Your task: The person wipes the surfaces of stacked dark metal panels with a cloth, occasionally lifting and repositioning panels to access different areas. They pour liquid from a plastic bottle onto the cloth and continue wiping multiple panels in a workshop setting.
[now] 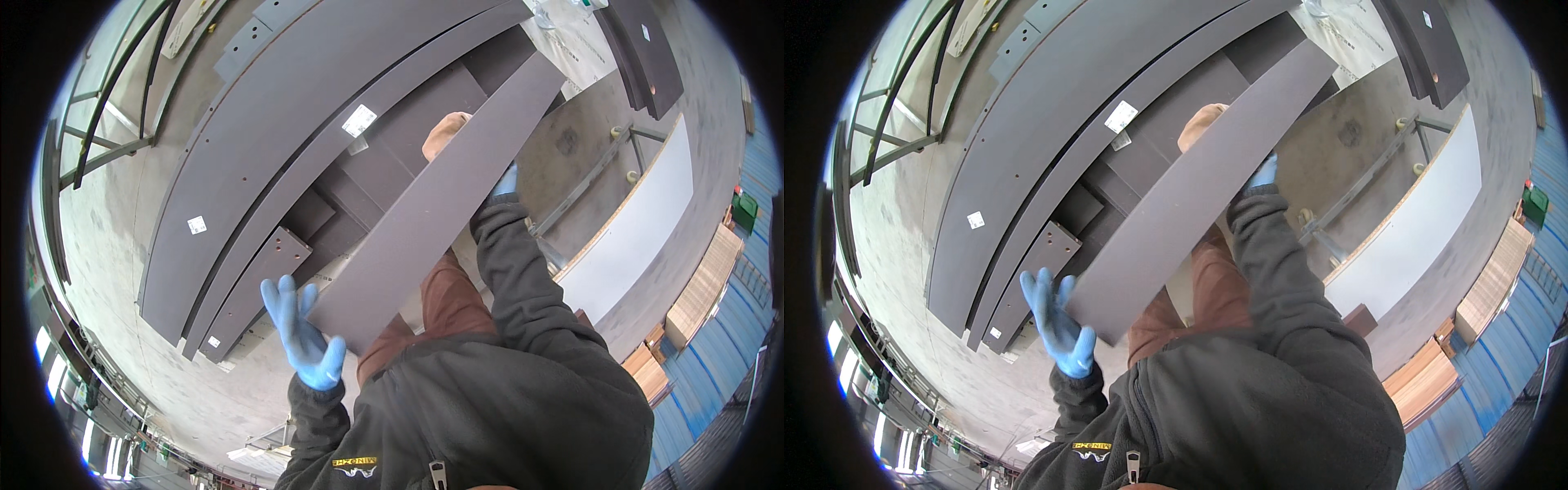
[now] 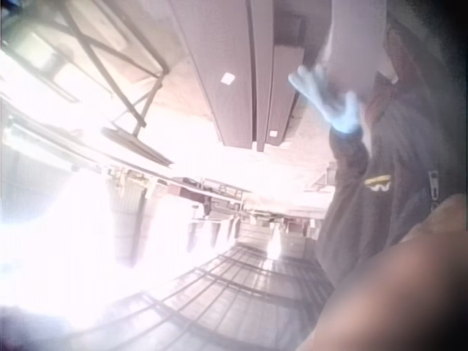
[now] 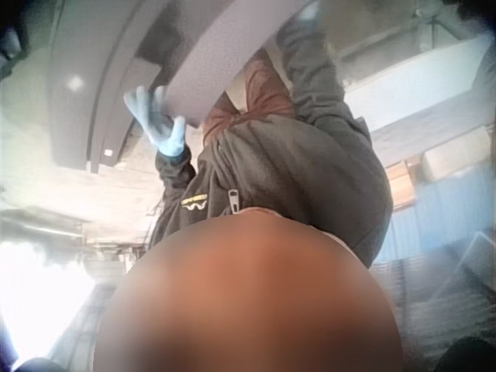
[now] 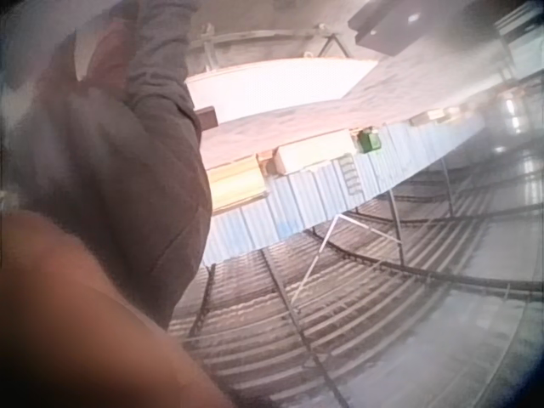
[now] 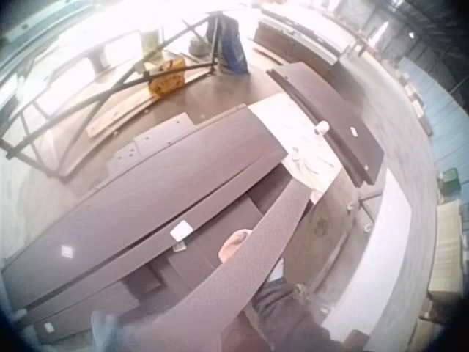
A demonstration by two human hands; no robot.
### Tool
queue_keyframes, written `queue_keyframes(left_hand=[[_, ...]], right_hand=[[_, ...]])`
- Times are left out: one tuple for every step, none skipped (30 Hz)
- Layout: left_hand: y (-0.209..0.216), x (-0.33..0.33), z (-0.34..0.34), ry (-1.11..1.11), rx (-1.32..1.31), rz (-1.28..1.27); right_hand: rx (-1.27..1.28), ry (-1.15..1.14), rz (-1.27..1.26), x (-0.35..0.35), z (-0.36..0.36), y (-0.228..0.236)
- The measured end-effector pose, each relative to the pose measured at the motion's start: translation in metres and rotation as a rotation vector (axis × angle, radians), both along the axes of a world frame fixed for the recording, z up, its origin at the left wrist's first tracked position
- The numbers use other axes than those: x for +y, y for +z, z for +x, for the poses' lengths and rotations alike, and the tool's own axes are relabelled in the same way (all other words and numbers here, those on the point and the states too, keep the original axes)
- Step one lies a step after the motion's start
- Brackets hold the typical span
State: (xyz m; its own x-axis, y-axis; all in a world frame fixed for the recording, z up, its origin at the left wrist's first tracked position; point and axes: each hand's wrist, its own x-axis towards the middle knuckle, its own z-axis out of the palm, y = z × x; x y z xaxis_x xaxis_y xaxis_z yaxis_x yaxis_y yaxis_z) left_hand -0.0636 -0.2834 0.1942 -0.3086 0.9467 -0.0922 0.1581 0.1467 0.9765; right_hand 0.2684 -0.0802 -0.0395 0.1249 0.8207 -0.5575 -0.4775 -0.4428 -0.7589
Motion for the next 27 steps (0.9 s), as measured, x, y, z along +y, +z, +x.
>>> queue_keyframes(left_hand=[[-0.008,-0.005,0.013,0.131,-0.120,-0.130],[-0.019,-0.010,0.023,0.284,-0.227,-0.278],[-0.035,-0.010,0.021,0.372,-0.308,-0.473],[-0.046,-0.014,0.022,0.365,-0.506,-0.478],[-0.056,-0.018,0.021,0.396,-0.709,-0.564],[-0.062,-0.024,0.018,0.480,-0.885,-0.714],[-0.067,-0.027,0.014,0.420,-0.938,-0.640],[-0.072,-0.029,0.007,0.399,-0.965,-0.631],[-0.072,-0.034,0.002,0.369,-1.025,-0.592],[-0.073,-0.036,-0.004,0.372,-0.913,-0.625],[-0.075,-0.037,-0.012,0.362,-0.830,-0.617],[-0.079,-0.037,-0.019,0.349,-0.747,-0.599],[-0.082,-0.037,-0.025,0.398,-0.714,-0.618],[-0.086,-0.037,-0.030,0.400,-0.738,-0.611],[-0.090,-0.038,-0.036,0.363,-0.801,-0.606],[-0.096,-0.039,-0.041,0.354,-0.841,-0.631],[-0.101,-0.042,-0.043,0.325,-0.870,-0.633],[-0.107,-0.045,-0.046,0.313,-0.892,-0.639],[-0.114,-0.049,-0.048,0.296,-0.928,-0.625],[-0.121,-0.054,-0.050,0.322,-0.893,-0.659],[-0.129,-0.060,-0.051,0.344,-0.871,-0.680],[-0.138,-0.064,-0.054,0.379,-0.847,-0.696],[-0.149,-0.069,-0.056,0.343,-0.858,-0.694],[-0.157,-0.078,-0.056,0.361,-0.838,-0.734],[-0.168,-0.081,-0.056,0.376,-0.827,-0.743],[-0.182,-0.083,-0.055,0.411,-0.818,-0.759],[-0.191,-0.087,-0.056,0.430,-0.811,-0.785]], right_hand=[[-0.382,0.217,0.130,-0.005,-0.005,-0.003],[-0.514,0.246,0.122,-0.008,-0.013,-0.006],[-0.509,0.206,0.146,-0.013,-0.020,-0.007],[-0.087,-0.053,0.032,-0.015,-0.027,-0.009],[0.325,-0.323,-0.102,-0.018,-0.031,-0.010],[0.329,-0.317,-0.123,-0.021,-0.031,-0.009],[0.349,-0.305,-0.131,-0.021,-0.029,-0.007],[0.415,-0.264,-0.106,-0.024,-0.023,-0.003],[0.473,-0.298,-0.151,-0.022,-0.015,0.001],[0.351,-0.357,-0.173,-0.025,-0.005,0.009],[0.291,-0.374,-0.189,-0.026,0.006,0.019],[0.119,-0.334,-0.104,-0.032,0.011,0.029],[-0.052,-0.306,-0.036,-0.036,0.013,0.040],[-0.324,-0.226,0.106,-0.045,0.009,0.052],[-0.592,-0.170,0.199,-0.055,-0.002,0.064],[-0.790,0.028,0.399,-0.066,-0.020,0.074],[-1.016,0.280,0.583,-0.076,-0.043,0.081],[-1.225,0.512,0.795,-0.083,-0.066,0.086],[-1.353,0.759,0.961,-0.086,-0.087,0.086],[-1.313,0.931,1.072,-0.080,-0.097,0.083],[-1.347,1.006,1.054,-0.074,-0.104,0.078],[-1.393,0.910,1.014,-0.057,-0.105,0.068],[-1.505,1.159,0.628,-0.035,-0.093,0.056],[-1.568,1.257,0.350,-0.006,-0.071,0.041],[-1.604,1.114,0.353,0.025,-0.046,0.026],[-1.630,0.913,0.440,0.062,-0.017,0.011],[-1.927,0.757,0.481,0.102,0.007,-0.008]])
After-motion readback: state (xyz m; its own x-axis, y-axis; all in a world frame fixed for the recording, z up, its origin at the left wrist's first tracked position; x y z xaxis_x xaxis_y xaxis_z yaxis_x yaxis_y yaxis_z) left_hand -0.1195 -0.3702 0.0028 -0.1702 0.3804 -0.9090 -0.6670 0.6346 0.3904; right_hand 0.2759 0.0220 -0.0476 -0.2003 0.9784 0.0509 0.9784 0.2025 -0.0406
